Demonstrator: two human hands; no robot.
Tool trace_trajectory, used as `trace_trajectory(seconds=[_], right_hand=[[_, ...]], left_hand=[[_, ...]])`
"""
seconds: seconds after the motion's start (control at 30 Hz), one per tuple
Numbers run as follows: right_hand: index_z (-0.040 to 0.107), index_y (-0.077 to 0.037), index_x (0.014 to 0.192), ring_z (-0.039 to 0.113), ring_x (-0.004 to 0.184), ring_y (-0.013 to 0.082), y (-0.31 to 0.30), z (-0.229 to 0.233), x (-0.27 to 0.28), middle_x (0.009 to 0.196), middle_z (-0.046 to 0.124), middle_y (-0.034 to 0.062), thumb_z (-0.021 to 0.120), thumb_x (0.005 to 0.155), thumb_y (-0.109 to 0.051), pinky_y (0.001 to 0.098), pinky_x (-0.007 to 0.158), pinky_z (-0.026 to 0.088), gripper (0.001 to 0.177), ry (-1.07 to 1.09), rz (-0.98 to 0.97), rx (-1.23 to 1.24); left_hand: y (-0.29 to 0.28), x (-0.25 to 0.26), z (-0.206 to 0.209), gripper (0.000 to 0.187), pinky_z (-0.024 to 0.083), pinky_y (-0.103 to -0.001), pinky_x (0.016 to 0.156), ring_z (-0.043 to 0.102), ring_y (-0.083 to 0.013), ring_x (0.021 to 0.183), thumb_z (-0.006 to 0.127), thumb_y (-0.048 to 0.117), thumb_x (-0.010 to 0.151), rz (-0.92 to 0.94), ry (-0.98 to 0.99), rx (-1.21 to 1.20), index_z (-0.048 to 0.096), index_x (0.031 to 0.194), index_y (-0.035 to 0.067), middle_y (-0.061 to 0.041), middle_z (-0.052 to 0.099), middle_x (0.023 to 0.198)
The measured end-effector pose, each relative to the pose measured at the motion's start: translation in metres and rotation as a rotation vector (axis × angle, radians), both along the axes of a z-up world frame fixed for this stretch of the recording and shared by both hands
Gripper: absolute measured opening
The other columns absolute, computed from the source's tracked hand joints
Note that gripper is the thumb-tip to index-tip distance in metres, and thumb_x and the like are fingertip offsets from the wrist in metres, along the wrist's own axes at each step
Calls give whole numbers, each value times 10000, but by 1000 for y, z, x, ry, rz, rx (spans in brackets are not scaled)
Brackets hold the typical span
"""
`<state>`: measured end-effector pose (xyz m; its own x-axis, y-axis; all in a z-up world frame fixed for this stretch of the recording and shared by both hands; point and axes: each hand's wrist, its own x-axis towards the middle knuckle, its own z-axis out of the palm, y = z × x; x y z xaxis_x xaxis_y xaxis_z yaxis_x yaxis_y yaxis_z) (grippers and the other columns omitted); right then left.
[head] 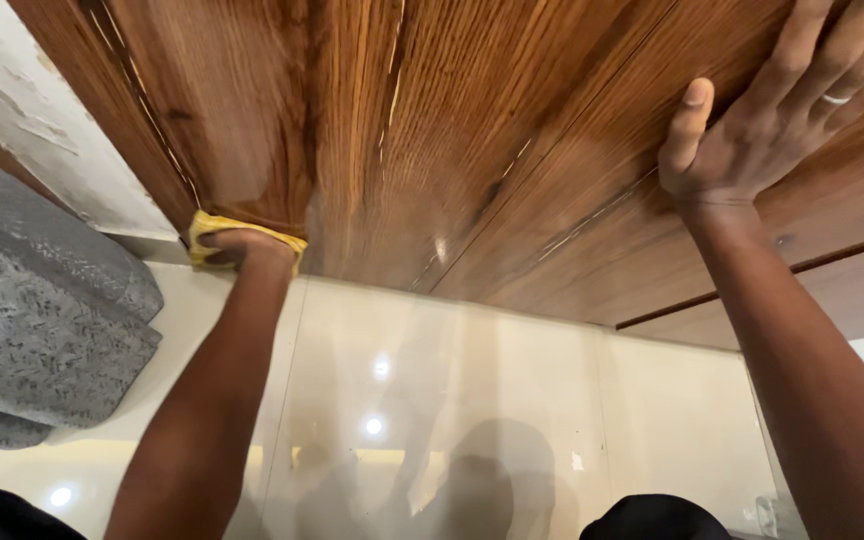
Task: The person wipes the surface of a wooden wardrobe using a yellow cloth. They clean the doors and the top edge of the wardrobe, moving the cloth back and forth across the wood grain.
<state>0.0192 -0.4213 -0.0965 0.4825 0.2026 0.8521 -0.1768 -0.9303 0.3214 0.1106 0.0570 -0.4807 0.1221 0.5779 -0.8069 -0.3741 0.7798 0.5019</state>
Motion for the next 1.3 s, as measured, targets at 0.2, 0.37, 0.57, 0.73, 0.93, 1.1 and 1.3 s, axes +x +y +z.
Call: trace_trajectory(seconds=[0.2,0.37,0.57,0.73,0.93,1.1,1.3], right_hand=[[269,-139,1631,74,1568,399,8,10,-5,1670,154,185,281,1031,-642,635,1325,87,783,-21,61,-30],[271,-136,1636,80,1571,398,12,13,-6,1679,154,187,271,1027,-653,644,1323,89,799,-23,107,-25],[304,-156,1629,74,1557,399,3,1,2,1658,156,181,285,1015,-678,623,1338,88,806,-17,33,6],[309,-163,1628,38,1546,405,1,3,3,1650,139,179,293,1034,-651,622,1326,79,769,-89,158,-10],[307,-172,1619,63,1562,348,15,17,-7,1667,159,144,275,1039,-633,641,1313,61,742,-92,139,-75],[308,-183,1675,71,1608,348,23,22,-12,1722,144,123,240,1082,-602,628,1294,50,730,-139,256,-83],[313,-197,1679,90,1620,343,20,19,-9,1740,179,105,236,1091,-587,631,1335,60,710,-167,277,-80]], left_hand=[[-100,-48,85,846,109,-571,1258,86,-311,1583,203,746,924,-199,100,-131,108,1648,317,4,-8,1738],[-178,-70,111,854,90,-598,1257,42,-332,1589,185,747,920,-360,176,-230,81,1651,316,-17,-36,1738],[-247,-63,66,851,26,-594,1271,-25,-290,1603,187,769,926,-391,219,-328,95,1651,331,-10,-70,1735],[-254,-56,49,837,14,-518,1287,9,-222,1608,220,757,933,-228,138,-388,135,1643,321,74,-36,1741],[-177,-21,42,824,56,-515,1287,100,-208,1602,248,753,924,-45,74,-480,260,1627,324,125,112,1738],[-93,3,79,832,89,-566,1260,85,-272,1590,303,770,883,158,1,-336,278,1616,377,88,50,1737],[-68,-12,148,849,115,-582,1236,80,-287,1582,271,773,873,232,8,-135,233,1614,361,77,27,1745]])
